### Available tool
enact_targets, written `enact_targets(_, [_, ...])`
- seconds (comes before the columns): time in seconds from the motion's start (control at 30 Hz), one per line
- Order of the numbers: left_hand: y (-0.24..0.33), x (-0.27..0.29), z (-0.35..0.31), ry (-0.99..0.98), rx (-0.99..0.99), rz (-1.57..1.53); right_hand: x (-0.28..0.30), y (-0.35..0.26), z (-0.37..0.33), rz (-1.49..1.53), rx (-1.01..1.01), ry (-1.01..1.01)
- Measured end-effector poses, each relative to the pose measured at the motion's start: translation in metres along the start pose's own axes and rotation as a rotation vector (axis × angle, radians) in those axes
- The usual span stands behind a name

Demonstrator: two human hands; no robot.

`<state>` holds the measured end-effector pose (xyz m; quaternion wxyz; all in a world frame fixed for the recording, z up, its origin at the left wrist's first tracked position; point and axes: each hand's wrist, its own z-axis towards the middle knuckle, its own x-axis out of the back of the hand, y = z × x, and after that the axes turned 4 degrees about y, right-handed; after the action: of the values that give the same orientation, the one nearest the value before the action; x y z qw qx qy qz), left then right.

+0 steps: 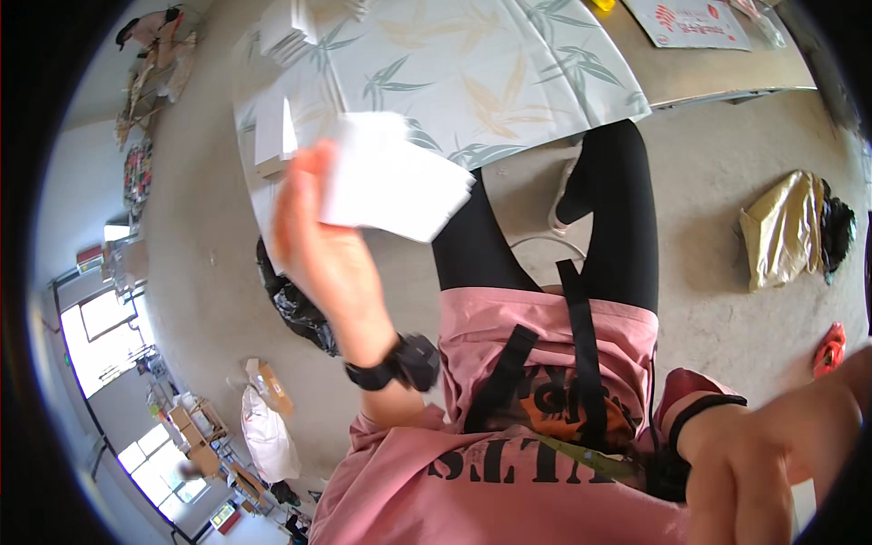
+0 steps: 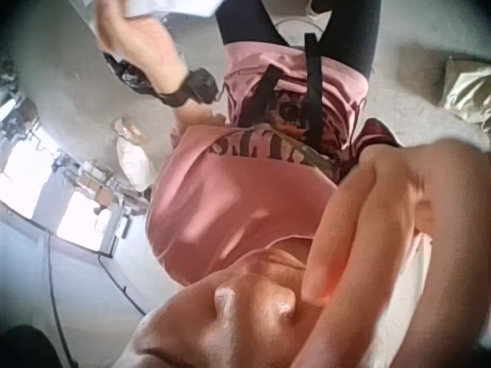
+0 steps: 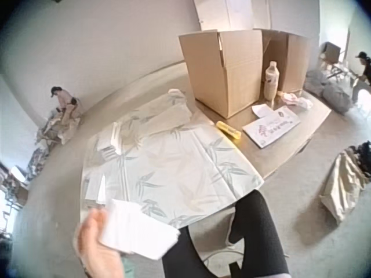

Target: The recorder folds white paper liners and organizes them into a stack on a table.

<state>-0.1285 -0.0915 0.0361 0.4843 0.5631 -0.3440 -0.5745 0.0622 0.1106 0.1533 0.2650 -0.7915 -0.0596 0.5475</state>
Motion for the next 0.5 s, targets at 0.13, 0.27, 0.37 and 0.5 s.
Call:
enact_targets(0.13, [0.032,0.002,0.071,0.058,-0.273,0.185,0.006,-0.002,0.008,0.009,0.022,-0.044])
enact_targets(0.27, [-0.01,0.007,0.129,-0.04,-0.18,0.037,0.011,0.002,0.019,0.022,0.052,-0.066])
enact_targets(0.37, [-0.105,0.011,0.158,0.021,0.212,-0.311,0.012,0.003,0.027,0.016,0.078,-0.08])
enact_targets(0.5, [-0.214,0.032,0.169,-0.171,0.459,-0.666,0.006,0.006,0.031,0.031,0.066,-0.116])
